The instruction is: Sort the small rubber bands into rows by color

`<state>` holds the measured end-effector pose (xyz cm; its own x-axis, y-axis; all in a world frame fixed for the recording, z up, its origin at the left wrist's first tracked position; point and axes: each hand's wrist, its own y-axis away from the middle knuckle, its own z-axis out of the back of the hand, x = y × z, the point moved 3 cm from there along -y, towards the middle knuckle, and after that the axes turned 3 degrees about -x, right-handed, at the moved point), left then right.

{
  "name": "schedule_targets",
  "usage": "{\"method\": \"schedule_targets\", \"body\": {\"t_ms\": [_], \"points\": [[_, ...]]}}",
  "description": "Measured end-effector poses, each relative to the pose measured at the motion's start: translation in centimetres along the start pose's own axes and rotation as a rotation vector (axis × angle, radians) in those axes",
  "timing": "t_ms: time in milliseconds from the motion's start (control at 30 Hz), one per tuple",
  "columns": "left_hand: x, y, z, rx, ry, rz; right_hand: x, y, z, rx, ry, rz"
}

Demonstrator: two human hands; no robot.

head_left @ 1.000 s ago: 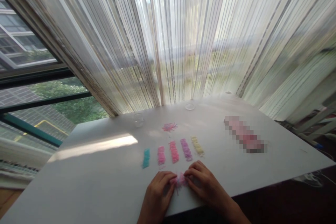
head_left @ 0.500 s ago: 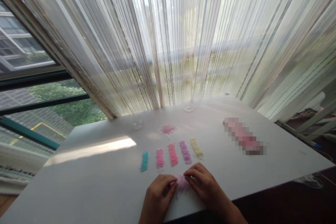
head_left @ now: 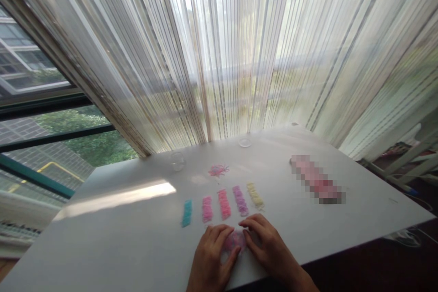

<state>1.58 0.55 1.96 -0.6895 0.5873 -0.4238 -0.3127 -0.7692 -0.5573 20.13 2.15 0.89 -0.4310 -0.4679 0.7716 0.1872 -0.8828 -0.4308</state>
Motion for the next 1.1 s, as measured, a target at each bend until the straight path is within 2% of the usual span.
{"method": "schedule_targets", "body": {"t_ms": [133,300,433,600,700,900,1100], "points": [[-0.3,-0.1,-0.2,0.012,0.018,-0.009,0.1,-0.1,-0.2,0.036,0.031,0.025],[-0.2,0.1,0.6,-0.001,0.117,0.016,0.6,-0.3,0.1,0.074,0.002,-0.008],[0.3,0.5,1.0,-0.024,0.077,0.038,0.8,-0.3,0.5,0.086,-0.036,-0.031],[0.5,0.6,0.2,-0.001,0.115,0.016,1.0,-0.4,0.2,0.17,-0.011,-0.046],[0.8,0.8,0.2,-0.002,0.18,0.05,1.0,-0.5,0.3,0.213,-0.014,-0.07],[1.9,0.9,2.3,-0.025,0.255,0.119,0.7,-0.6,1.3,0.221,-0.036,-0.117],[3.8,1.4,4.7,-0.143,0.101,0.198,0.6,-0.6,1.3,0.208,-0.025,-0.103]]}}
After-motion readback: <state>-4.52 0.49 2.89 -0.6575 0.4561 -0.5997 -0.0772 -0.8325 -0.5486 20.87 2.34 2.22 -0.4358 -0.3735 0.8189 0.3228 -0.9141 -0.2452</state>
